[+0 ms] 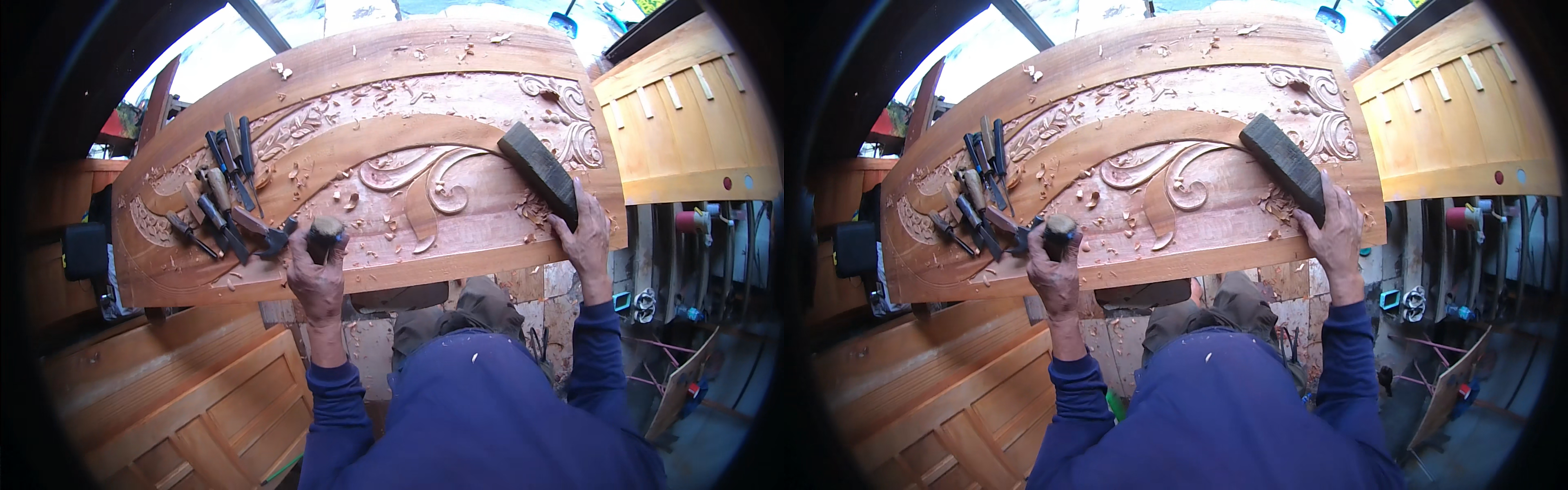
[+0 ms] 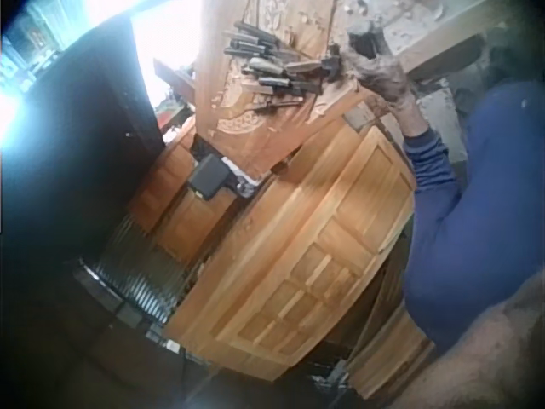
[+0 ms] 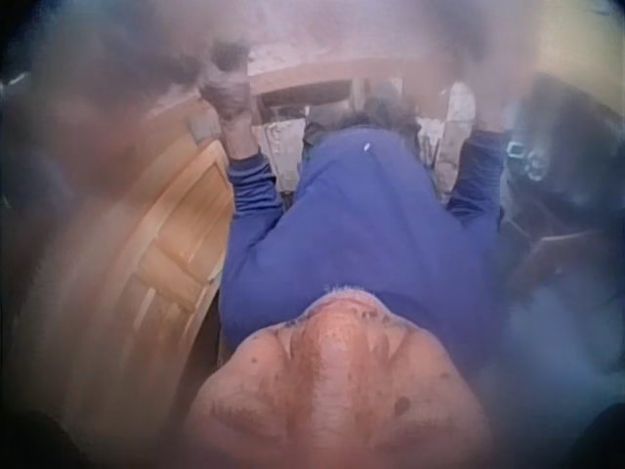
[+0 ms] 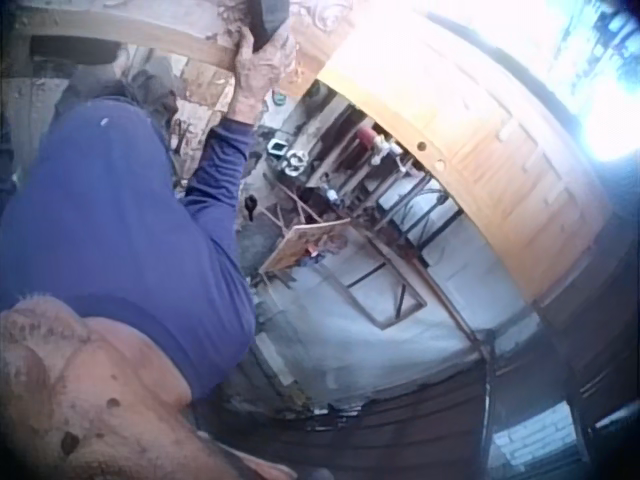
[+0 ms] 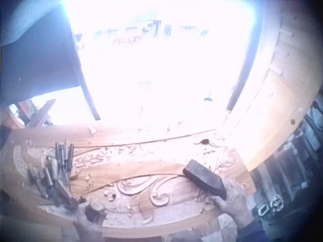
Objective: The person carves decorative floral patterns into a large wooden panel using a chisel and a wooden mallet. They hammer the chisel to remove wood shavings and define the ornate curves and leaves of the relief sculpture.
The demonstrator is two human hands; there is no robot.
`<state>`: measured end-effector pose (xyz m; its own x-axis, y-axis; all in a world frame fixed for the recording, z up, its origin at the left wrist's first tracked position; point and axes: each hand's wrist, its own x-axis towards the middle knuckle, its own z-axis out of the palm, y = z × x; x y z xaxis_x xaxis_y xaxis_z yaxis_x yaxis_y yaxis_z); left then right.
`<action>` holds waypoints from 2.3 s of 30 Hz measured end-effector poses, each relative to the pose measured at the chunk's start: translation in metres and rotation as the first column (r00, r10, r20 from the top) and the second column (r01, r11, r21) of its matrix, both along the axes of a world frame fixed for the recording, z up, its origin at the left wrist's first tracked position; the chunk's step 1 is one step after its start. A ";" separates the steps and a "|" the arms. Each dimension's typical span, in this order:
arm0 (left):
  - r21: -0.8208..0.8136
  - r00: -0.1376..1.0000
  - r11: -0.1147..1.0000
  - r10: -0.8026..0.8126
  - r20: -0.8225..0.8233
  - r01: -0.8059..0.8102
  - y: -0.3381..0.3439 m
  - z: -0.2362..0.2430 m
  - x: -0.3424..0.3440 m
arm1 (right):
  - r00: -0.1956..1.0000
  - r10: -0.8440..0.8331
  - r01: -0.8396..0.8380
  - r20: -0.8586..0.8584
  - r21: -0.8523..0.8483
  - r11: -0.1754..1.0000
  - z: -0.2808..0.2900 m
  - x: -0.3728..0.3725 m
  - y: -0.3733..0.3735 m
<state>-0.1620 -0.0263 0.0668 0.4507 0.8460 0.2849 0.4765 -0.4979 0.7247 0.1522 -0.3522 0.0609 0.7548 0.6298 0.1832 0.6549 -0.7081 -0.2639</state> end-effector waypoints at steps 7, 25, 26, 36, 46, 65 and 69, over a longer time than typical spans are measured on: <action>-0.435 0.835 0.880 0.089 0.543 0.189 -0.010 0.027 0.067 | 0.969 0.242 -0.236 -0.048 0.099 0.967 -0.002 0.037 0.020; -0.600 0.624 0.745 0.327 0.710 0.293 0.023 -0.026 0.201 | 0.714 0.390 0.134 -0.582 0.660 0.739 0.047 0.045 0.065; -0.603 0.621 0.739 0.329 0.711 0.299 0.024 -0.027 0.203 | 0.709 0.405 0.125 -0.577 0.668 0.733 0.055 0.047 0.076; -0.657 0.672 0.691 0.336 0.660 0.300 0.028 -0.040 0.206 | 0.698 0.608 -0.069 -0.378 0.809 0.583 0.115 0.070 0.253; -0.673 0.696 0.669 0.320 0.643 0.316 0.022 -0.043 0.211 | 0.386 0.810 -0.552 -0.442 0.593 0.586 0.061 0.097 0.328; -0.697 0.683 0.613 0.327 0.653 0.373 0.019 -0.040 0.206 | 0.392 0.719 -0.448 -0.575 0.563 0.695 0.039 0.106 0.337; -0.667 0.668 0.618 0.291 0.685 0.416 0.019 -0.047 0.202 | 0.349 0.882 -0.900 -0.318 0.149 0.410 0.050 0.099 0.322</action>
<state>0.0400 -0.0069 0.0193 0.4769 0.8618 -0.1727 -0.3362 0.3604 0.8701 0.2508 -0.0297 0.1110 -0.2554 0.9665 0.0258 0.7966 0.2255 -0.5608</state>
